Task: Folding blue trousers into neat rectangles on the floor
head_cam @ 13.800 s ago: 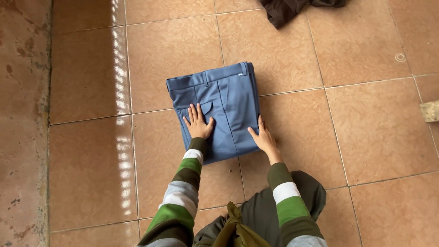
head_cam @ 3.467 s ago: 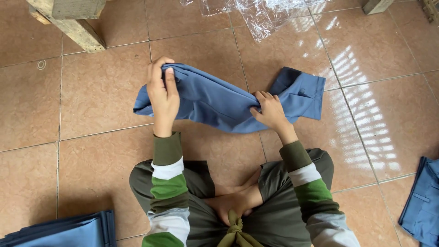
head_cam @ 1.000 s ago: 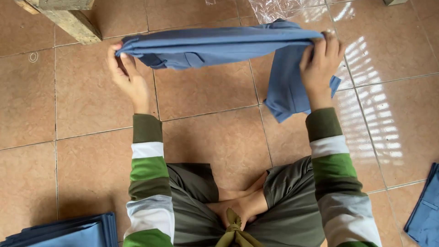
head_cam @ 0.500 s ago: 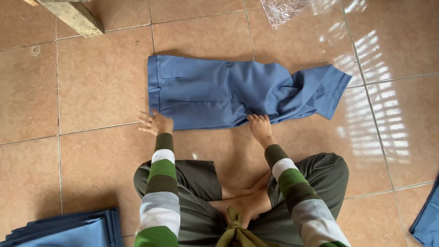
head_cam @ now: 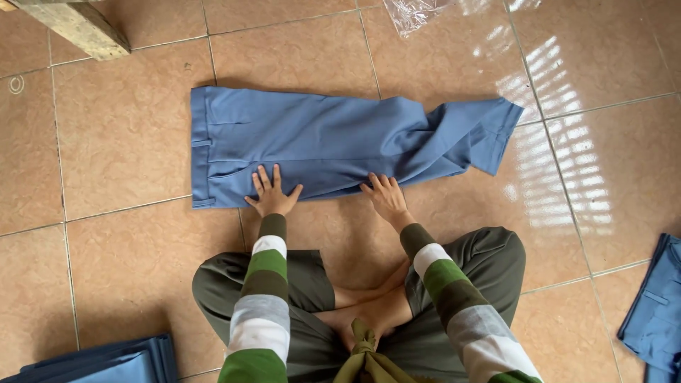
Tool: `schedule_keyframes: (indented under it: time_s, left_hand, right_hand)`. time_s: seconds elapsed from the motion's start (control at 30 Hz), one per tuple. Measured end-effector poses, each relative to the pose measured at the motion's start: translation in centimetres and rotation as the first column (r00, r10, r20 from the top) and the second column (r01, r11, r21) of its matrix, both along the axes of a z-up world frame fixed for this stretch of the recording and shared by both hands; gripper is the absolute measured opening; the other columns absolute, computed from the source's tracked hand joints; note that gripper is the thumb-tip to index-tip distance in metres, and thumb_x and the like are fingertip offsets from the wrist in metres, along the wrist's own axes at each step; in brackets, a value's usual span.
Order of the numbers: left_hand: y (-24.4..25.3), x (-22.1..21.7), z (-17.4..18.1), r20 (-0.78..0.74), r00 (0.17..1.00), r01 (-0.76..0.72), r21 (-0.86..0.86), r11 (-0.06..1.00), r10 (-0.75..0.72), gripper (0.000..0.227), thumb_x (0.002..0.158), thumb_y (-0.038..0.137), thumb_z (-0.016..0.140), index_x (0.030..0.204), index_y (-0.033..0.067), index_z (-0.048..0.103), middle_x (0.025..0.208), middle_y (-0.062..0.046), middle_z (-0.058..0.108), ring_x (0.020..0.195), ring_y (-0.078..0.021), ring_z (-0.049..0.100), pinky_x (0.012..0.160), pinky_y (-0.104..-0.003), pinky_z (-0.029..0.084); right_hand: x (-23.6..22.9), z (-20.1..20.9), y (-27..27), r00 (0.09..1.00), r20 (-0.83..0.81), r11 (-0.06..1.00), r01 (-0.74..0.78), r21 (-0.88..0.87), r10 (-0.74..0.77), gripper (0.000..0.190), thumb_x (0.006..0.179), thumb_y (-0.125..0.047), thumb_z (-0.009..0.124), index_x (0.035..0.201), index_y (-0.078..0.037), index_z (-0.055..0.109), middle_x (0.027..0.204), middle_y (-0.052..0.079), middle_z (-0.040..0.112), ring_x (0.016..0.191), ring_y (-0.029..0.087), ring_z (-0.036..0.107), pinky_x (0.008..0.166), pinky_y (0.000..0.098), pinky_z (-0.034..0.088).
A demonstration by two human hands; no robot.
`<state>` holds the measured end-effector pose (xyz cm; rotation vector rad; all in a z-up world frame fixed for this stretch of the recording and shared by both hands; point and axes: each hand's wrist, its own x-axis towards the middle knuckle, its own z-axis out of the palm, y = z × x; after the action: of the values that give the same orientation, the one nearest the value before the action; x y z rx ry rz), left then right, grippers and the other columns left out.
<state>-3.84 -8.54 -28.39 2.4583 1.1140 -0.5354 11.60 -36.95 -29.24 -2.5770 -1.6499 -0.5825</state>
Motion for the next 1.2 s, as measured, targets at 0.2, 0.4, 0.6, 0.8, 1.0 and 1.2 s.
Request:
schedule_keyframes:
  time_s: [0.2, 0.4, 0.6, 0.8, 1.0, 1.2]
  left_hand:
    - [8.6, -3.1, -5.1, -0.127, 0.974, -0.186, 0.035, 0.982, 0.189, 0.104, 0.081, 0.08, 0.051, 0.162, 0.0429, -0.003, 0.171, -0.005, -0.013, 0.157, -0.0348, -0.005, 0.103, -0.087, 0.021]
    - [2.9, 0.1, -3.2, -0.001, 0.98, -0.194, 0.212, 0.958, 0.199, 0.099, 0.089, 0.063, 0.055, 0.166, 0.0258, 0.006, 0.17, -0.021, -0.008, 0.157, -0.0402, -0.009, 0.109, -0.084, 0.002]
    - [-2.8, 0.9, -1.7, -0.073, 0.959, -0.277, -0.046, 0.96, 0.274, 0.11, 0.082, 0.092, 0.033, 0.163, 0.0299, -0.008, 0.169, -0.017, -0.014, 0.155, -0.0365, -0.015, 0.12, -0.072, 0.003]
    - [2.3, -0.8, -2.5, -0.196, 0.948, -0.24, 0.07, 0.968, 0.249, 0.115, 0.079, 0.098, 0.026, 0.165, 0.0282, -0.006, 0.17, -0.018, -0.009, 0.156, -0.0374, -0.007, 0.116, -0.07, -0.015]
    - [4.9, -3.1, -4.9, -0.204, 0.916, -0.325, 0.126, 0.937, 0.345, 0.115, 0.077, 0.1, 0.028, 0.165, 0.0333, -0.004, 0.171, -0.016, -0.008, 0.156, -0.0395, -0.002, 0.118, -0.067, -0.014]
    - [-0.2, -0.6, -4.8, 0.107, 0.978, -0.202, 0.238, 0.95, 0.181, 0.11, 0.085, 0.078, 0.048, 0.165, 0.0185, 0.003, 0.167, -0.03, -0.001, 0.154, -0.0489, 0.003, 0.122, -0.065, 0.013]
  right_hand:
    - [2.8, -0.7, -1.7, 0.982, 0.131, 0.99, 0.128, 0.065, -0.136, 0.006, 0.085, -0.016, 0.068, 0.085, -0.022, 0.066, 0.105, 0.01, 0.057, 0.092, 0.031, 0.056, 0.078, 0.0433, 0.043]
    - [4.0, -1.4, -1.3, 0.982, 0.032, 0.979, 0.183, 0.088, -0.186, 0.001, 0.087, -0.021, 0.065, 0.088, -0.021, 0.065, 0.1, 0.003, 0.059, 0.099, 0.024, 0.059, 0.091, 0.0429, 0.042]
    - [4.3, 4.7, 1.1, 0.995, -0.092, 0.973, 0.05, 0.227, -0.03, 0.005, 0.09, -0.021, 0.063, 0.093, -0.019, 0.059, 0.093, 0.002, 0.05, 0.088, 0.022, 0.06, 0.086, 0.0355, 0.049]
    - [4.2, 5.2, -1.0, 0.969, 0.051, 0.97, -0.241, -0.013, 0.241, 0.013, 0.1, -0.015, 0.05, 0.107, -0.025, 0.056, 0.097, 0.004, 0.051, 0.064, 0.016, 0.054, 0.058, 0.0304, 0.046]
    - [7.2, -1.6, -6.6, 0.99, 0.104, 0.987, -0.084, -0.135, 0.098, 0.013, 0.082, -0.026, 0.071, 0.094, -0.032, 0.071, 0.099, 0.0, 0.06, 0.086, 0.019, 0.06, 0.079, 0.0374, 0.044]
    - [9.4, -1.0, -10.1, 0.994, 0.064, 0.961, 0.103, -0.255, -0.089, 0.028, 0.076, -0.04, 0.076, 0.102, -0.031, 0.07, 0.118, -0.004, 0.062, 0.122, 0.016, 0.056, 0.11, 0.0507, 0.038]
